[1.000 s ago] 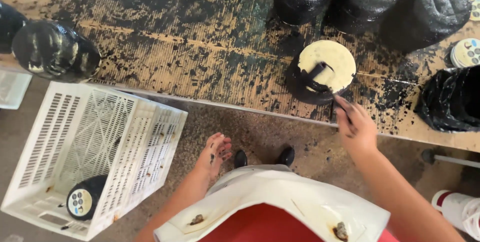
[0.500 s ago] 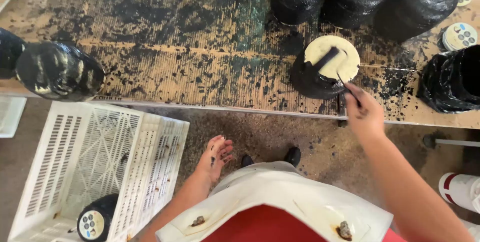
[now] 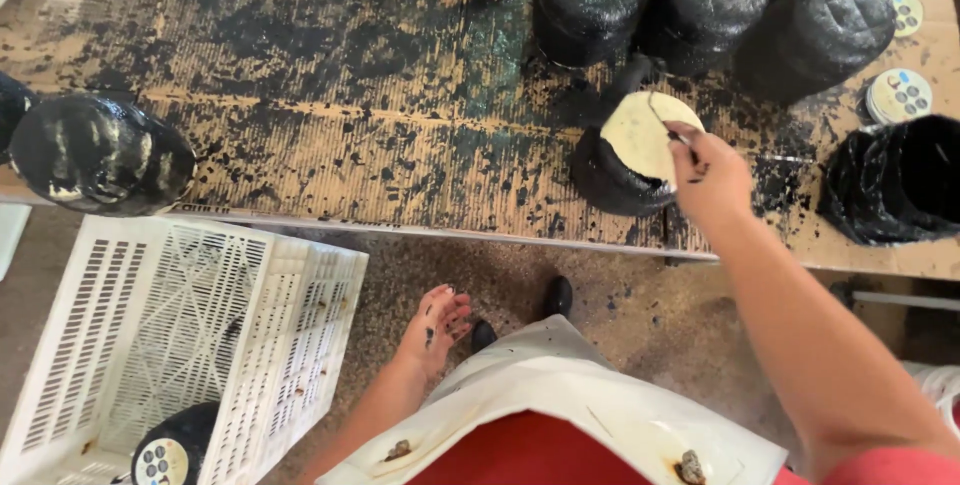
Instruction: The person paints the top of cylindrical containers black using a brush. They dip the brush into a container of black paint, apply it to the top surface, and then place a circular label on the finished container before moving it into a white crate.
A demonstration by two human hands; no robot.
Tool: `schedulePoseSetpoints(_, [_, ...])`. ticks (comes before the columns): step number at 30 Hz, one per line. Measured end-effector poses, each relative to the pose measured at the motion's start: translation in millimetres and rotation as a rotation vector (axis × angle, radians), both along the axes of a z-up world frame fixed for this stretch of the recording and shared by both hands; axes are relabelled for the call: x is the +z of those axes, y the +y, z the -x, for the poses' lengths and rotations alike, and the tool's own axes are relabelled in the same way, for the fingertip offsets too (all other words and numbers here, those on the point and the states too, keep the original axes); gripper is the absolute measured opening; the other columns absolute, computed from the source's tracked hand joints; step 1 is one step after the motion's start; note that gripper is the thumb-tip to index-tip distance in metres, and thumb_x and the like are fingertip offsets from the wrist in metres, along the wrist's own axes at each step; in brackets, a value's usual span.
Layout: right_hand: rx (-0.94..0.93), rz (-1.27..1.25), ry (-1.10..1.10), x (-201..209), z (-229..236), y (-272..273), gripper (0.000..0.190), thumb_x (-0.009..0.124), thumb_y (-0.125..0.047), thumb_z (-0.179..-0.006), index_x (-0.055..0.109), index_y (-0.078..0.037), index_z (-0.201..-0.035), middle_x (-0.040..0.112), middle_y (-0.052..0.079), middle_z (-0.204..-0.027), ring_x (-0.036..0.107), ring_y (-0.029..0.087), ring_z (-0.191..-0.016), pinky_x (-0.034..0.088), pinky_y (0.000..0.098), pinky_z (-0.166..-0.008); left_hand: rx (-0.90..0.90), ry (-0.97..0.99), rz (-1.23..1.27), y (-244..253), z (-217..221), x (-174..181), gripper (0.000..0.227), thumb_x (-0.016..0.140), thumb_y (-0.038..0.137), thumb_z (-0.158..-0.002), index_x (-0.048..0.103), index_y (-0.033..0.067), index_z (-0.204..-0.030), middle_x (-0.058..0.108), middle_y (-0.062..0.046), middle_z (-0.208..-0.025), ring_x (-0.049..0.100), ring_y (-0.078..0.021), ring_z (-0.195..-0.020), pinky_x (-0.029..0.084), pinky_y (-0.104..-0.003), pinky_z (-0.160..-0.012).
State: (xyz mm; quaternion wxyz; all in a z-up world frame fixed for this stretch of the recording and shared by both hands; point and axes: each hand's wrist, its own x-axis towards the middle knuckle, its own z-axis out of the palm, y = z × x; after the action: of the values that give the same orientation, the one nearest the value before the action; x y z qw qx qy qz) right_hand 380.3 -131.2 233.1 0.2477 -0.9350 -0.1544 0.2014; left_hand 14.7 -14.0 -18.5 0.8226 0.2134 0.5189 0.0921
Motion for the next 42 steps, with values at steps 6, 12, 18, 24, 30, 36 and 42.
schedulePoseSetpoints(6, [0.108, -0.332, -0.012, -17, -80, -50, 0.033, 0.048, -0.020, -0.114, 0.061, -0.010, -0.142, 0.055, 0.004, -0.083, 0.041, 0.013, -0.062, 0.035, 0.0287, -0.052, 0.155, 0.005, 0.043, -14, -1, -12, 0.039, 0.067, 0.030, -0.093, 0.055, 0.0217, -0.129, 0.071, -0.013, -0.116, 0.066, -0.0268, -0.103, 0.052, -0.045, -0.085])
schedulePoseSetpoints(12, [0.625, -0.076, -0.075, -8, -146, -50, 0.036, 0.049, -0.020, -0.108, 0.063, -0.011, -0.140, 0.068, 0.008, -0.108, 0.062, 0.023, -0.092, 0.048, 0.0400, -0.085, 0.271, 0.079, 0.076, -33, -31, 22, 0.038, 0.064, 0.028, -0.096, 0.056, 0.0185, -0.131, 0.068, -0.014, -0.120, 0.065, -0.0273, -0.104, 0.053, -0.046, -0.085])
schedulePoseSetpoints(18, [1.458, -0.372, -0.141, -23, -179, 16, 0.021, 0.056, -0.013, -0.100, 0.070, -0.007, -0.114, 0.066, 0.006, -0.099, 0.061, 0.026, -0.088, 0.049, 0.0418, -0.082, 0.364, 0.093, 0.024, -59, -45, -12, 0.049, 0.064, 0.028, -0.094, 0.051, 0.0154, -0.140, 0.066, -0.016, -0.122, 0.065, -0.0293, -0.107, 0.051, -0.048, -0.087])
schedulePoseSetpoints(24, [1.582, -0.235, -0.148, -33, -208, 52, 0.016, 0.065, -0.010, -0.093, 0.077, -0.013, -0.103, 0.072, 0.003, -0.112, 0.071, 0.023, -0.095, 0.061, 0.0384, -0.082, 0.494, 0.199, 0.076, -74, -54, 9, 0.038, 0.066, 0.022, -0.094, 0.056, 0.0178, -0.131, 0.070, -0.017, -0.114, 0.066, -0.0271, -0.095, 0.050, -0.043, -0.078])
schedulePoseSetpoints(30, [1.404, -0.233, -0.111, -40, -275, 22, 0.025, 0.063, -0.017, -0.097, 0.075, -0.013, -0.118, 0.066, -0.002, -0.079, 0.059, 0.013, -0.062, 0.054, 0.0305, -0.065, 0.528, 0.221, 0.108, -81, -56, 31, 0.042, 0.065, 0.022, -0.093, 0.053, 0.0182, -0.132, 0.068, -0.017, -0.117, 0.063, -0.0287, -0.102, 0.047, -0.042, -0.083])
schedulePoseSetpoints(36, [1.402, -0.248, -0.221, -39, -267, 30, 0.023, 0.063, -0.023, -0.098, 0.076, -0.016, -0.115, 0.070, -0.002, -0.084, 0.068, 0.017, -0.075, 0.057, 0.0333, -0.071, 0.552, 0.218, 0.095, -84, -59, 28, 0.039, 0.066, 0.025, -0.093, 0.054, 0.0212, -0.130, 0.069, -0.013, -0.113, 0.063, -0.0253, -0.098, 0.047, -0.040, -0.081])
schedulePoseSetpoints(42, [1.369, -0.421, -0.300, -51, -227, 40, 0.017, 0.066, -0.022, -0.100, 0.077, -0.010, -0.102, 0.072, 0.000, -0.085, 0.070, 0.022, -0.074, 0.057, 0.0370, -0.064, 0.460, 0.273, 0.031, -60, -84, 59, 0.037, 0.064, 0.023, -0.095, 0.053, 0.0160, -0.130, 0.067, -0.017, -0.114, 0.064, -0.0287, -0.100, 0.049, -0.044, -0.083])
